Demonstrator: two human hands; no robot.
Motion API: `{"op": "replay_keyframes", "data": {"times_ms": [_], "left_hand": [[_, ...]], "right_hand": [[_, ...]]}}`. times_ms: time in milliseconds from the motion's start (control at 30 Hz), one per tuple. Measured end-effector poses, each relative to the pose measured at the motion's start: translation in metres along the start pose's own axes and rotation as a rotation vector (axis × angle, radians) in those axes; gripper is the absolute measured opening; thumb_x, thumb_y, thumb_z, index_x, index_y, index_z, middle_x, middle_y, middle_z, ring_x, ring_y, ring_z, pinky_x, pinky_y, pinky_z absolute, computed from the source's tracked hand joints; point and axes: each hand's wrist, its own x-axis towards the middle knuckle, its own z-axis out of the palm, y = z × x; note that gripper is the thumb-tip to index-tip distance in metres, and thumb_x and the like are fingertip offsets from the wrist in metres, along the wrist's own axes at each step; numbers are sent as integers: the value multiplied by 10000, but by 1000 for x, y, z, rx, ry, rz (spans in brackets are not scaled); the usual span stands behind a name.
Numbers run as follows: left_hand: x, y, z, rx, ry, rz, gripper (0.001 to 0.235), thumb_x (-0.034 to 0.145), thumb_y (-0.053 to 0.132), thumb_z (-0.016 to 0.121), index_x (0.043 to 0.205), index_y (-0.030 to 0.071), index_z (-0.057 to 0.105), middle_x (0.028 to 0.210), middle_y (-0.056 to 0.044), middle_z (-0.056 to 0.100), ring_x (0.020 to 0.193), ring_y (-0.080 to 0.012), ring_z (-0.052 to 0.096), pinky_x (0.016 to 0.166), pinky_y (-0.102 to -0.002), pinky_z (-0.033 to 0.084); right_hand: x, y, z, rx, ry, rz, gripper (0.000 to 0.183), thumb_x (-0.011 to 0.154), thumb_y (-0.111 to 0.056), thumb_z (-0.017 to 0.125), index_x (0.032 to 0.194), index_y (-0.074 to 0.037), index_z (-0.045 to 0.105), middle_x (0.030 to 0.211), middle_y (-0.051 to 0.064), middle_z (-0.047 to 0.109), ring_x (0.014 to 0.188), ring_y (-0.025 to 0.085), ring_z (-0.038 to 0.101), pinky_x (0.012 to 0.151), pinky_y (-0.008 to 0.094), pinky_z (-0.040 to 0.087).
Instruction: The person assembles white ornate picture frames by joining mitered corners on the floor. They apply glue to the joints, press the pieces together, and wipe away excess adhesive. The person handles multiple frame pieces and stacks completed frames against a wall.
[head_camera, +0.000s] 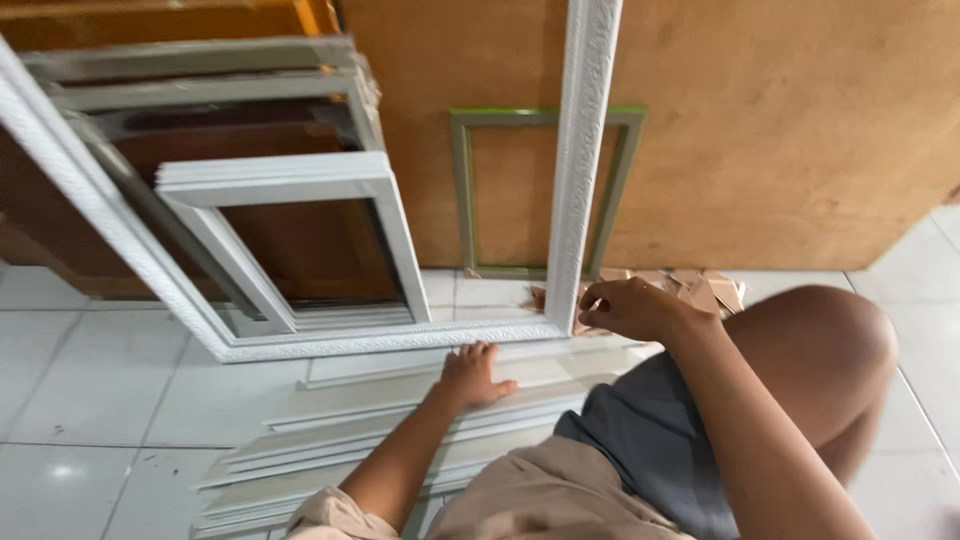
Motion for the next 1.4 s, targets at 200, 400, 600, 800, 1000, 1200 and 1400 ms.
{"op": "replay_keyframes", "data": {"times_ms": [200,400,600,800,1000,1200,1400], "left_hand": [[-3,15,12,-72,116,-65,889,837,790,455,1419,118,464,1443,-135,469,1370,-360,403,1089,-609,304],[-15,43,-2,-157,88,-202,955,861,801,348,1466,64,400,1559,-170,381,1468,-374,283,1187,-681,65],[26,23,1,-292,387,-180,540,969,527,534,1346,141,531,1325,-127,561,1321,-348,515,1037,-621,426],[6,-9,-11,-318,363,-221,726,941,445,590,1560,151,350,1579,-188,344,1487,-424,317,1069,-679,399],[-23,-24,-27,-237,227,-322,723,965,452,532,1601,171,333,1675,-130,269,1555,-406,204,1168,-695,243],[-21,-34,-28,-216,187,-320,748,953,447,544,1600,135,337,1663,-156,293,1537,-447,235,1136,-683,315],[10,-48,-41,-291,189,-311,745,931,499,578,1574,160,417,1649,-182,320,1513,-462,295,1104,-677,364]], "right_hand": [[10,-25,10,77,48,-146,373,935,-470,526,1198,-255,682,1153,47,767,1103,295,695,922,450,524],[39,6,53,-159,-174,-84,554,875,-522,669,1383,-309,609,1384,-23,666,1299,223,606,1029,356,479],[79,10,62,277,279,-274,649,869,-440,719,1473,-301,526,1285,54,749,1184,277,711,1034,459,550],[78,-4,53,438,752,-364,802,812,-183,777,1548,-210,459,1372,178,561,1175,366,669,956,493,587],[72,-22,45,663,948,-312,883,841,21,729,1608,-146,324,1390,219,377,1094,376,680,921,464,599],[87,-11,44,718,967,-335,774,842,-18,771,1532,-1,423,1284,336,512,1047,507,661,826,492,607],[96,-12,44,652,1078,-296,687,822,-85,783,1457,-77,523,1253,215,542,1036,418,674,804,410,622]]}}
